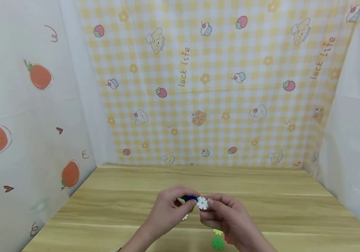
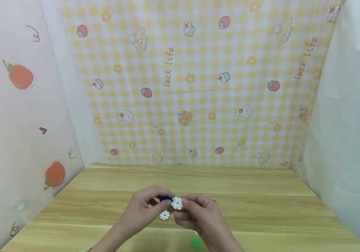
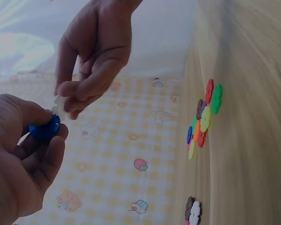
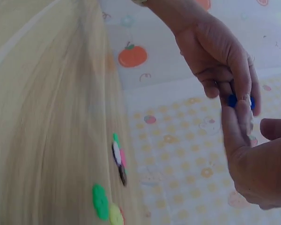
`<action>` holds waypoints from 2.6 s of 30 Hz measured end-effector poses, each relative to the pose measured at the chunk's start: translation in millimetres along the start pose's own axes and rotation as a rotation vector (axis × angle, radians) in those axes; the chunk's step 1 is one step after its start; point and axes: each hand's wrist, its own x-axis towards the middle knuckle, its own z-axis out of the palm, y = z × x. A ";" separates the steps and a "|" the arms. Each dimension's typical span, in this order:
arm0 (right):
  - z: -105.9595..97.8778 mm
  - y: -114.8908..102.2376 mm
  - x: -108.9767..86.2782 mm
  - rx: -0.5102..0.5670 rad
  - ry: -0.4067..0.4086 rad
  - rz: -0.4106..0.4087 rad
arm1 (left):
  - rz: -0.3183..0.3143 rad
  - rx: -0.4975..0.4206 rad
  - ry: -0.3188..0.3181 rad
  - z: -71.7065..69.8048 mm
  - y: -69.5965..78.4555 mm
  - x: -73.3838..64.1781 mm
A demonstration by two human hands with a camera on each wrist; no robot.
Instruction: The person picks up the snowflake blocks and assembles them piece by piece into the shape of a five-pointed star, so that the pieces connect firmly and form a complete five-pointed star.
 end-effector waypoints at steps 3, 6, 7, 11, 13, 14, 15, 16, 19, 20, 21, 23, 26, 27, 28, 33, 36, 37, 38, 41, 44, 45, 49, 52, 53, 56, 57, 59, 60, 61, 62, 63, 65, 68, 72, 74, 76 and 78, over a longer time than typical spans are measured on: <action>-15.7 4.4 -1.6 -0.313 -0.027 -0.011 | -0.053 0.012 0.047 -4.3 -1.8 1.5; -32.5 14.1 -4.9 -0.828 0.044 -0.013 | -0.133 0.016 0.088 -8.8 -3.4 3.6; -37.0 18.5 -6.3 -0.997 0.086 -0.002 | -0.159 0.010 0.099 -10.2 -4.1 4.2; -49.1 37.5 -11.3 -1.339 0.236 0.101 | -0.238 -0.053 0.122 -14.3 -6.4 5.9; -52.6 45.1 -13.1 -1.358 0.249 0.095 | -0.261 -0.088 0.133 -15.8 -6.6 6.5; -52.7 47.1 -13.3 -1.357 0.245 0.099 | -0.269 -0.104 0.140 -16.6 -6.7 6.9; -52.3 48.4 -13.3 -1.365 0.240 0.096 | -0.276 -0.115 0.147 -17.3 -6.1 7.3; -51.6 49.5 -13.2 -1.377 0.234 0.081 | -0.287 -0.123 0.155 -18.0 -5.8 7.7; -47.6 52.8 -11.2 -1.442 0.213 0.018 | -0.301 -0.128 0.172 -19.3 -4.3 8.5; -45.9 54.1 -9.9 -1.470 0.213 0.001 | -0.302 -0.127 0.176 -19.5 -4.0 8.5; -44.8 55.8 -8.7 -1.491 0.212 -0.018 | -0.302 -0.130 0.179 -19.5 -3.5 8.4; -44.3 58.3 -6.6 -1.521 0.204 -0.046 | -0.296 -0.134 0.183 -19.1 -3.8 8.2; -46.3 59.7 -3.4 -1.511 0.188 -0.048 | -0.286 -0.141 0.182 -18.6 -3.6 7.7; -47.5 59.6 -2.8 -1.492 0.180 -0.036 | -0.285 -0.139 0.179 -18.5 -3.6 7.6; -48.9 59.4 -2.3 -1.480 0.174 -0.026 | -0.286 -0.137 0.177 -18.4 -3.6 7.7; -56.1 59.3 -0.8 -1.390 0.152 -0.017 | -0.303 -0.124 0.180 -19.3 -2.7 9.0; -60.6 59.1 -0.2 -1.316 0.133 -0.028 | -0.308 -0.127 0.188 -20.3 -1.9 9.7; -61.9 58.9 -0.2 -1.279 0.128 -0.024 | -0.309 -0.125 0.192 -20.5 -1.7 9.7; -63.1 58.7 -0.2 -1.240 0.121 -0.010 | -0.312 -0.123 0.197 -20.6 -1.6 9.5; -65.4 58.6 -0.5 -1.159 0.063 0.014 | -0.320 -0.110 0.222 -20.9 -1.4 7.9; -66.3 58.7 -0.8 -1.154 -0.001 0.008 | -0.321 -0.089 0.249 -21.2 -1.7 6.7; -66.6 58.8 -0.7 -1.161 -0.022 -0.007 | -0.318 -0.082 0.254 -21.4 -1.7 6.8; -66.2 58.8 -0.4 -1.145 -0.043 -0.039 | -0.301 -0.074 0.259 -21.9 -1.7 7.8; -65.1 59.5 -0.7 -1.120 -0.043 -0.051 | -0.300 -0.080 0.255 -21.9 -1.4 8.2; -64.8 59.9 -0.9 -1.113 -0.041 -0.053 | -0.302 -0.083 0.254 -21.9 -1.5 8.2; -62.3 60.8 -0.3 -1.146 -0.031 -0.024 | -0.306 -0.082 0.254 -21.8 -1.7 8.0; -61.0 61.1 0.2 -1.171 -0.028 -0.007 | -0.306 -0.080 0.254 -21.7 -1.9 8.1; -58.4 62.2 1.4 -1.230 -0.027 0.011 | -0.302 -0.075 0.252 -21.7 -2.3 8.3; -57.1 62.5 1.8 -1.262 -0.025 0.022 | -0.301 -0.072 0.251 -21.7 -2.4 8.5; -56.0 63.2 2.0 -1.296 -0.026 0.028 | -0.303 -0.072 0.251 -21.7 -2.4 8.3; -55.1 63.5 1.5 -1.300 -0.024 0.040 | -0.306 -0.071 0.251 -21.6 -2.3 8.3; -54.4 63.7 1.3 -1.284 -0.021 0.053 | -0.308 -0.069 0.251 -21.6 -2.4 8.3; -54.4 63.4 0.2 -1.262 -0.022 0.059 | -0.315 -0.068 0.254 -21.6 -2.1 8.3; -56.0 61.6 -2.1 -1.239 -0.025 0.038 | -0.321 -0.079 0.258 -21.5 -1.9 8.7; -57.2 60.2 -4.4 -1.222 -0.003 0.004 | -0.319 -0.097 0.258 -21.4 -1.6 9.0; -56.7 60.7 -5.3 -1.178 0.015 0.007 | -0.316 -0.102 0.256 -21.4 -1.7 9.1; -56.7 61.5 -6.5 -1.124 0.032 0.003 | -0.309 -0.105 0.254 -21.8 -1.9 9.2; -57.7 61.2 -8.1 -1.083 0.044 -0.008 | -0.303 -0.106 0.250 -22.3 -1.9 9.3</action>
